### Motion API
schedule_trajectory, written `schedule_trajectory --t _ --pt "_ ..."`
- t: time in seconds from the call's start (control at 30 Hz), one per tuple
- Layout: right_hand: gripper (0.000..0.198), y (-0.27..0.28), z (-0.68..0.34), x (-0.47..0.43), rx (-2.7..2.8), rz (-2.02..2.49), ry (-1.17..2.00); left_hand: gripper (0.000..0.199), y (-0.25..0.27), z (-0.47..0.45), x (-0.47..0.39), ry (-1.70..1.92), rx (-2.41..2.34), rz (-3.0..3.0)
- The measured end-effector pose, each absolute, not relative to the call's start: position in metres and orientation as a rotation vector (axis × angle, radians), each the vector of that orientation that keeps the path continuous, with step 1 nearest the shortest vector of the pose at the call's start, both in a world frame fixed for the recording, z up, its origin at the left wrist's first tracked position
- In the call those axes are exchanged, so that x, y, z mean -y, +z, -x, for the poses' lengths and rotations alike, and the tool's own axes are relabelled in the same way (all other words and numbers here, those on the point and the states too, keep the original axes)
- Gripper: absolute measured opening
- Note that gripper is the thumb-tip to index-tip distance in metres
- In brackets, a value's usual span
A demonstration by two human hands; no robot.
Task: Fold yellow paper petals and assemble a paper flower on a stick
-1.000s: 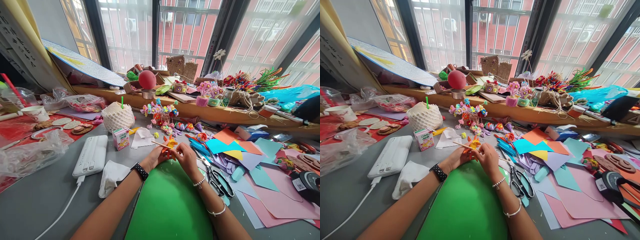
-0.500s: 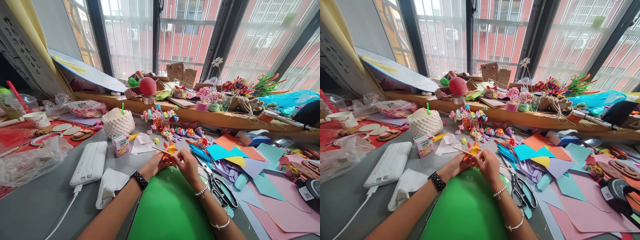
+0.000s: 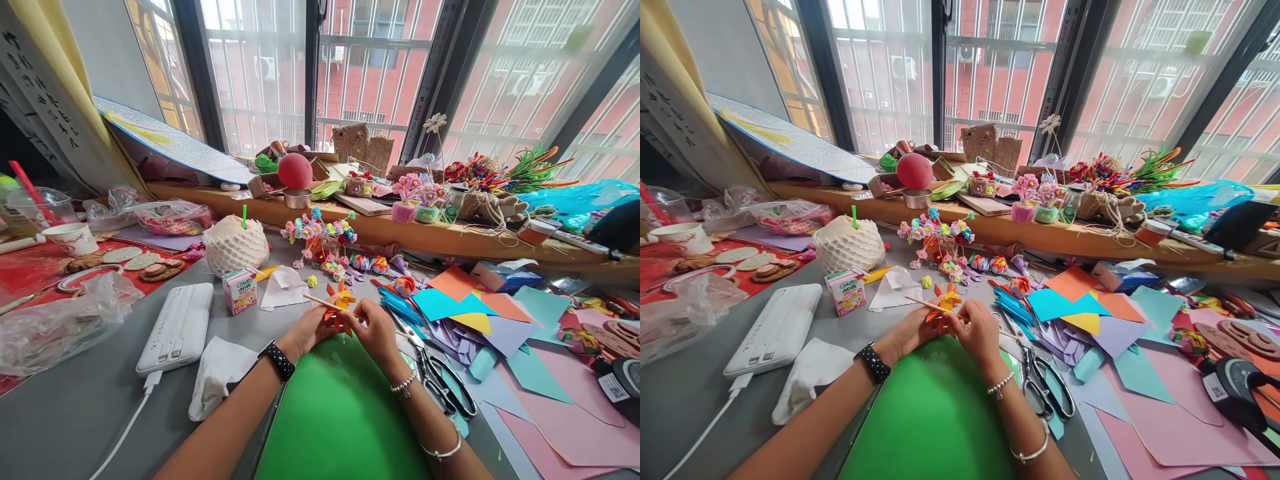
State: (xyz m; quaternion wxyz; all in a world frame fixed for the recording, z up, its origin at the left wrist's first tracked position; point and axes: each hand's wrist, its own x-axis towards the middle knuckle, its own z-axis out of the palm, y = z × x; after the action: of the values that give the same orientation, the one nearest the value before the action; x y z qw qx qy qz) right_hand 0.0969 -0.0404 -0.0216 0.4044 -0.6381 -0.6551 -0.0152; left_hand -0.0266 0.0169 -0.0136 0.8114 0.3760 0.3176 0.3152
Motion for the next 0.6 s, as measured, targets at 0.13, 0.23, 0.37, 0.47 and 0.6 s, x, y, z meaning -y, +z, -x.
schedule_trajectory --t 0.13,0.23,0.37,0.47,0.6 --pt "0.037 -0.0212 -0.0975 0.04 1.656 1.628 -0.007 0.022 -0.0131 0.0268 -0.0164 0.67 -0.675 -0.823" --pt "0.037 -0.0208 -0.0975 0.0402 1.649 1.63 -0.004 0.021 -0.0123 0.027 -0.0162 0.664 -0.681 -0.834" --pt "0.037 -0.0202 -0.0971 0.0404 1.647 1.621 -0.017 0.022 -0.0124 0.0267 -0.0169 0.654 -0.696 -0.834" --pt "0.037 -0.0196 -0.097 0.0403 1.649 1.612 -0.011 0.021 -0.0132 0.0262 -0.0175 0.657 -0.703 -0.826" --pt "0.036 -0.0193 -0.0977 0.0395 1.644 1.613 0.063 0.021 -0.0134 0.0261 -0.0173 0.658 -0.695 -0.823"
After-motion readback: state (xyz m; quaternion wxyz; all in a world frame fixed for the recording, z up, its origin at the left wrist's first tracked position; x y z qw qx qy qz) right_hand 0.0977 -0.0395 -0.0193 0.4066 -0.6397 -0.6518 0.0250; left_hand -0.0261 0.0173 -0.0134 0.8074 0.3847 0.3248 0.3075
